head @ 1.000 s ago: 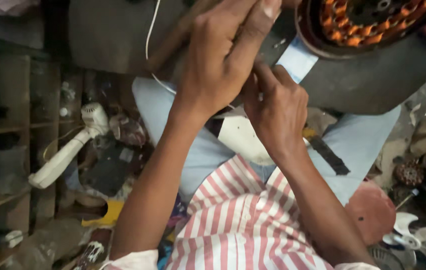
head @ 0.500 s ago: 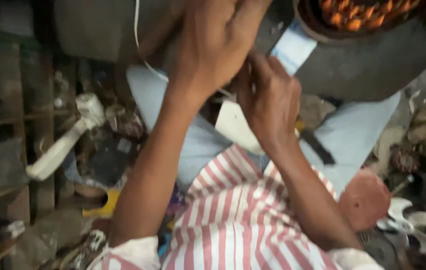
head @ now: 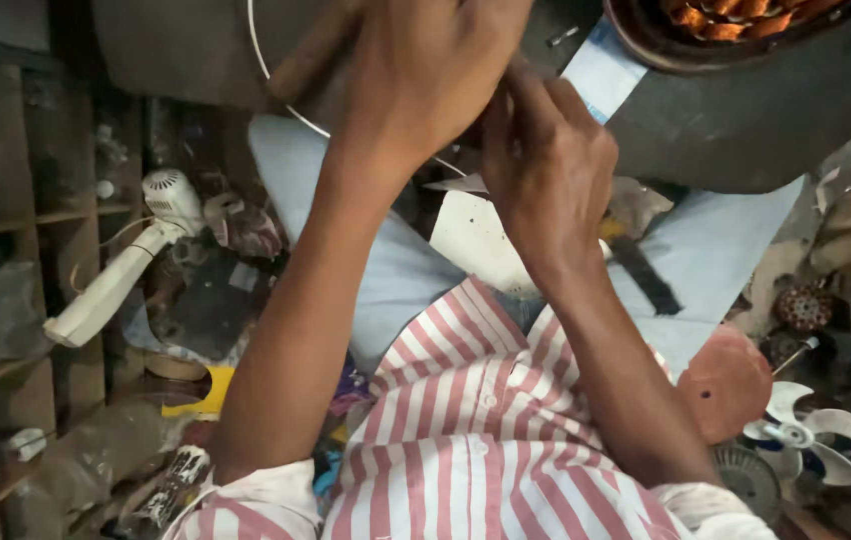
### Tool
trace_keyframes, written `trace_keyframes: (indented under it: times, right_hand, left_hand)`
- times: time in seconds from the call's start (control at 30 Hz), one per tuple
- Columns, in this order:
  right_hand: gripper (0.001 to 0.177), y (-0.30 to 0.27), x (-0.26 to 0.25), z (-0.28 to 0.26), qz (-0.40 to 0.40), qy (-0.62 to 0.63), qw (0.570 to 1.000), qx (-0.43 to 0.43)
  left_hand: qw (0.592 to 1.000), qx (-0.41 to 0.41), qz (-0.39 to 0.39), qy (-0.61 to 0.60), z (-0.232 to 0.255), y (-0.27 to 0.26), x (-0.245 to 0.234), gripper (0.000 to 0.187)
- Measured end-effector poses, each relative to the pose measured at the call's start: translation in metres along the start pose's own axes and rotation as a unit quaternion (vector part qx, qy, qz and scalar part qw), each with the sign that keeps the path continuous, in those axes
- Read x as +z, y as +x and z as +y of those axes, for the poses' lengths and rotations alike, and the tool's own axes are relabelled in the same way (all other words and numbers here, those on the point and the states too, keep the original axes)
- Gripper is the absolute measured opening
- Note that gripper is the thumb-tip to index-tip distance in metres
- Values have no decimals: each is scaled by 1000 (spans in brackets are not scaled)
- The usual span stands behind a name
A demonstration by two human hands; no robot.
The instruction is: The person sits on the floor and uses a sanding block to smooth the edges of a small metal piece. They repeatedly rub the block against the metal while holding it in their left hand. A motor stator with copper windings is visible on the table nearby.
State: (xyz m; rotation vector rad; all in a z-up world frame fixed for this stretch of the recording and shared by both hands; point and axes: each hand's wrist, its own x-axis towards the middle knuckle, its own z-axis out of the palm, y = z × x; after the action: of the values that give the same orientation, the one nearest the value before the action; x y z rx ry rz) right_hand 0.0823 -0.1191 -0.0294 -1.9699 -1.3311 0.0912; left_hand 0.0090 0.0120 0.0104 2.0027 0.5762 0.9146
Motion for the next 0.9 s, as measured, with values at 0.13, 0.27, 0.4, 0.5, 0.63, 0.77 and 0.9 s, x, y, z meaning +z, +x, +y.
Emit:
trace_keyframes:
  times: [0.13, 0.27, 0.4, 0.5, 0.63, 0.77, 0.9]
  right_hand:
    - [15, 23, 4, 2, 38, 42, 997, -44]
    - [14, 4, -2, 2, 6, -13, 999, -28]
    - [23, 23, -2, 4, 6, -15, 1000, -15]
    - [15, 6, -2, 13, -9, -13, 1000, -9]
    - [12, 11, 3, 25, 8, -7, 999, -35]
    - [11, 9, 5, 29, 7, 34, 999, 6]
    - [16, 19, 7, 27, 21, 27, 999, -16]
  left_hand:
    - [1000, 23, 13, -6, -9, 18, -3, 29]
    - [1000, 3, 20, 10, -16, -3, 10, 29]
    - [1000, -13, 16, 6, -15, 15, 6, 34]
    - [999, -37, 9, -16, -10, -5, 16, 32]
    - [1000, -11, 17, -9, -12, 9, 21, 25]
    - [1000, 23, 4, 16, -14, 11, 25, 23]
    - [998, 43, 2, 44, -23, 19, 22, 22]
